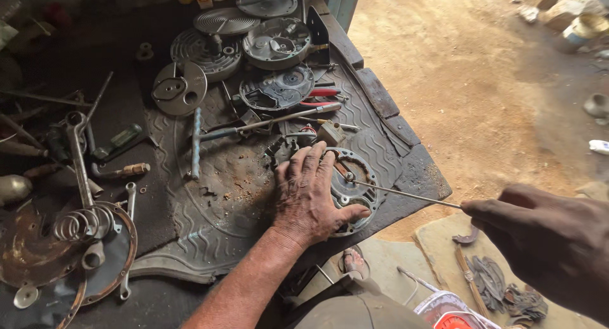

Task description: The person disassembles a small electric motor on a cluttered workbench, using pliers and a screwdriver to remove components and inspect internal parts. The person handles the motor housing, rotor, and stator, placing parts on the table.

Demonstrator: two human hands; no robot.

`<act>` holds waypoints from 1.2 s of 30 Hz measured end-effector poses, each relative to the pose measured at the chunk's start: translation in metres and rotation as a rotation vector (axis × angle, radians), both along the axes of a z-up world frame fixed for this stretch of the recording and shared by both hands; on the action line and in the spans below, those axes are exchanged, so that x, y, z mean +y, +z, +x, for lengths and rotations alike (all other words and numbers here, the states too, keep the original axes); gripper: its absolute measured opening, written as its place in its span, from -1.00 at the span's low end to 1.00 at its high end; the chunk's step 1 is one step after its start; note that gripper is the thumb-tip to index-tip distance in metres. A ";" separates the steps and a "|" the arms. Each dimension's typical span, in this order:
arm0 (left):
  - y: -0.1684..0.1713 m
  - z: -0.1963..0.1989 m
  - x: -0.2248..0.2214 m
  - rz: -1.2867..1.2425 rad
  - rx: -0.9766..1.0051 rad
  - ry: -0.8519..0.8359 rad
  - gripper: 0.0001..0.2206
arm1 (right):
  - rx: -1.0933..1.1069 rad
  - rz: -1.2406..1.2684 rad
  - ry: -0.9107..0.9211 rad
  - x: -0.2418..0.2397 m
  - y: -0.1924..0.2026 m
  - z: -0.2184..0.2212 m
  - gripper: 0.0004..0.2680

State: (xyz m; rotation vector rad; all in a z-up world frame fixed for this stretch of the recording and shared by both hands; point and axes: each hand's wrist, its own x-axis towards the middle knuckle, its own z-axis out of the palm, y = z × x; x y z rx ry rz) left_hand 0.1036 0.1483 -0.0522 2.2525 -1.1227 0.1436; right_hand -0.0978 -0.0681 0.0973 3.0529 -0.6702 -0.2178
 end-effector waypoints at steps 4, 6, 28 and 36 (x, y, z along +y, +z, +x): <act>-0.003 0.000 0.000 -0.013 0.011 -0.014 0.09 | 0.233 -0.189 0.145 0.020 0.023 0.034 -0.77; -0.003 -0.001 0.000 -0.005 -0.022 -0.001 0.08 | 0.188 -0.151 0.221 0.030 0.041 0.053 -0.83; 0.003 0.003 0.001 -0.083 0.038 -0.032 0.02 | -0.212 -0.019 0.027 0.036 -0.024 -0.013 -0.76; 0.003 0.004 0.000 -0.017 0.021 -0.020 0.05 | -0.539 0.079 0.068 0.036 -0.080 -0.054 -0.75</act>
